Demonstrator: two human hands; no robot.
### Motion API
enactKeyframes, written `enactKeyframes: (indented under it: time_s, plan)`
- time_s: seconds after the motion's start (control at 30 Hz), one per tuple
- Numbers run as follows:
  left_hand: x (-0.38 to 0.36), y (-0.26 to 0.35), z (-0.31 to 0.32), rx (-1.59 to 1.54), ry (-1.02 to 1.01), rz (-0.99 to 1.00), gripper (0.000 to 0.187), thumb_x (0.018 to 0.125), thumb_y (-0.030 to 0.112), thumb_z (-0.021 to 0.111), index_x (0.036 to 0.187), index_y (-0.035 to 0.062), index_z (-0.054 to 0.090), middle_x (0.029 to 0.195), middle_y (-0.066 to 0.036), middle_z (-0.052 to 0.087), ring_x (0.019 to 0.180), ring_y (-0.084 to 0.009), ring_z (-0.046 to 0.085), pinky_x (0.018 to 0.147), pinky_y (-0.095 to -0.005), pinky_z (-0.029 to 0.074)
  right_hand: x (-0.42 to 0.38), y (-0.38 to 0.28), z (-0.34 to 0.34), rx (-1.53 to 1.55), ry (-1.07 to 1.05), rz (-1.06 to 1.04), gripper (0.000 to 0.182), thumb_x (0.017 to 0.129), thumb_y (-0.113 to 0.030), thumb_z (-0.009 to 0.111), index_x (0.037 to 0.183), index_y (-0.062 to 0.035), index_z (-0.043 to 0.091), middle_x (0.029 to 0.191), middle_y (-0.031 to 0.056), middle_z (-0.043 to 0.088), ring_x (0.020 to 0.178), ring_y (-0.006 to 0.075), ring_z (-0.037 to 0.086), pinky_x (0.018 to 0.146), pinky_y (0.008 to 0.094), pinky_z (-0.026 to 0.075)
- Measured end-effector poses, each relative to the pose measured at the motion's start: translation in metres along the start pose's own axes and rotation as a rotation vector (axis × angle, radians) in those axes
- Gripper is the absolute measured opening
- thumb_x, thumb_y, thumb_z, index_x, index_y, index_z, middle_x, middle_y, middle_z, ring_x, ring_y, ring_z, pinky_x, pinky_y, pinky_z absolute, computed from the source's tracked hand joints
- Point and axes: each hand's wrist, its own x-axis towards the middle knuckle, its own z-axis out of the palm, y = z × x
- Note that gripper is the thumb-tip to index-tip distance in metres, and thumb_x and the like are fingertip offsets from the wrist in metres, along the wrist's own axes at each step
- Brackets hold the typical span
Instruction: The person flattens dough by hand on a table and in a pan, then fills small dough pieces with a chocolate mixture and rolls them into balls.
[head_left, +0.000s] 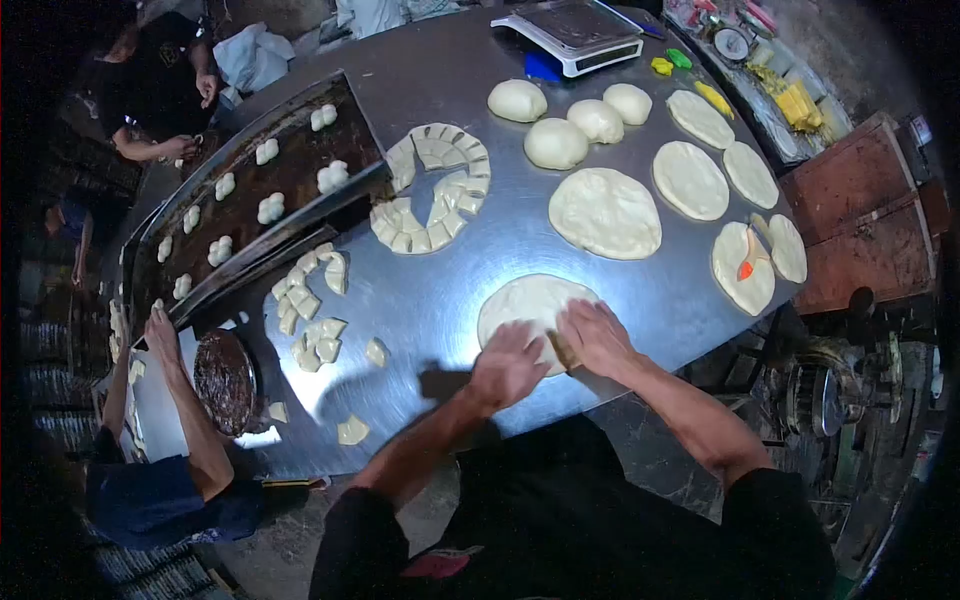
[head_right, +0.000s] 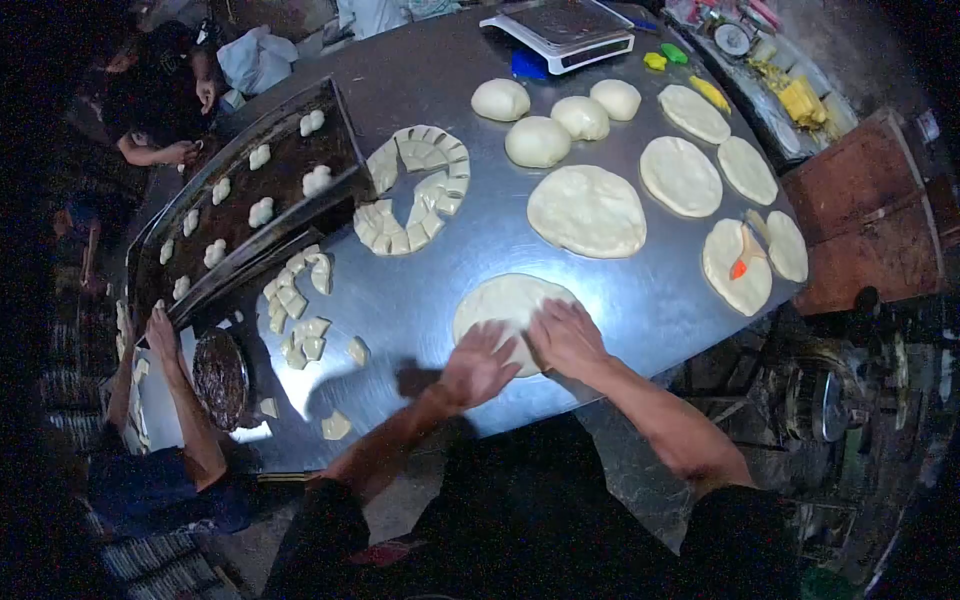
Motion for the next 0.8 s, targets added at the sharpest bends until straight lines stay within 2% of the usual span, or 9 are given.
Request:
enactKeyframes:
  time_s: [0.1,0.17,0.23,0.33,0.5,0.57,0.63,0.73,0.8]
  plan:
    - [0.007,0.047,0.011,0.041,-0.224,-0.051,0.073,0.088,0.055,0.050,0.144,0.0111,0.036,0.149,-0.018,0.031,0.139,-0.0443,0.020,0.110,-0.0624,0.013,0.033,-0.011,0.029,-0.001,0.132,-0.115,0.059,0.095,-0.043,0.045,0.145,-0.0136,0.034,0.155,0.0144,0.020,0.143,0.0333,0.017,0.112,0.0579,0.014]
    - [-0.010,0.054,0.040,0.004,0.050,-0.071,0.074,0.087,0.059,0.049,0.146,0.0163,0.033,0.151,-0.018,0.027,0.140,-0.0461,0.014,0.108,-0.0678,0.009,0.060,0.007,0.035,-0.213,0.205,-0.142,0.060,0.095,-0.044,0.044,0.145,-0.0139,0.033,0.155,0.0136,0.020,0.143,0.0365,0.017,0.111,0.0607,0.013]
    - [-0.009,0.064,0.026,-0.013,-0.005,-0.111,0.076,0.086,0.061,0.049,0.147,0.0191,0.032,0.153,-0.017,0.024,0.141,-0.0458,0.010,0.107,-0.0700,0.008,0.071,0.005,0.026,-0.215,0.149,-0.145,0.061,0.095,-0.047,0.042,0.146,-0.0148,0.031,0.155,0.0139,0.020,0.142,0.0386,0.015,0.109,0.0642,0.012]
    - [-0.011,0.071,0.012,-0.013,-0.140,-0.129,0.074,0.087,0.062,0.047,0.146,0.0199,0.034,0.154,-0.017,0.022,0.141,-0.0464,0.008,0.105,-0.0730,0.005,0.094,-0.046,0.024,-0.230,0.083,0.156,0.068,0.094,-0.052,0.040,0.149,-0.0132,0.025,0.156,0.0178,0.013,0.144,0.0364,0.009,0.109,0.0667,0.006]
    - [0.002,0.080,0.013,0.132,-0.482,-0.201,0.057,0.088,0.036,0.054,0.136,0.0057,0.048,0.149,-0.019,0.032,0.139,-0.0439,0.021,0.101,-0.0771,0.001,0.120,-0.086,0.052,-0.176,0.151,0.102,0.072,0.094,-0.050,0.040,0.149,-0.0086,0.021,0.155,0.0224,0.010,0.145,0.0384,0.004,0.110,0.0646,0.001]
    - [-0.002,0.079,0.013,-0.045,-0.440,-0.199,0.066,0.087,0.044,0.055,0.141,0.0084,0.041,0.151,-0.018,0.030,0.141,-0.0405,0.019,0.103,-0.0752,0.002,0.106,-0.082,0.066,-0.152,0.170,0.182,0.071,0.094,-0.051,0.039,0.149,-0.0087,0.023,0.155,0.0216,0.010,0.145,0.0387,0.003,0.110,0.0648,0.000]
    - [-0.011,0.074,0.043,-0.038,0.006,-0.128,0.085,0.085,0.057,0.053,0.149,0.0120,0.021,0.154,-0.015,0.024,0.143,-0.0372,0.016,0.106,-0.0715,0.004,0.086,-0.076,0.075,-0.095,0.244,-0.060,0.071,0.094,-0.051,0.038,0.149,-0.0081,0.022,0.155,0.0223,0.009,0.145,0.0390,0.003,0.110,0.0645,0.000]
    - [-0.003,0.078,0.024,0.036,-0.418,-0.201,0.081,0.085,0.059,0.053,0.149,0.0165,0.026,0.155,-0.015,0.017,0.143,-0.0375,0.013,0.106,-0.0706,0.007,0.079,-0.060,0.059,0.053,0.260,-0.080,0.071,0.094,-0.047,0.043,0.148,-0.0059,0.023,0.154,0.0237,0.013,0.144,0.0381,0.006,0.113,0.0597,0.003]
    - [-0.015,0.067,0.031,-0.022,-0.169,-0.081,0.074,0.085,0.059,0.052,0.143,0.0154,0.038,0.152,-0.018,0.026,0.141,-0.0413,0.016,0.105,-0.0724,0.008,0.054,-0.034,0.064,0.172,0.291,-0.039,0.067,0.094,-0.042,0.046,0.147,-0.0045,0.026,0.154,0.0214,0.018,0.145,0.0344,0.009,0.116,0.0515,0.007]
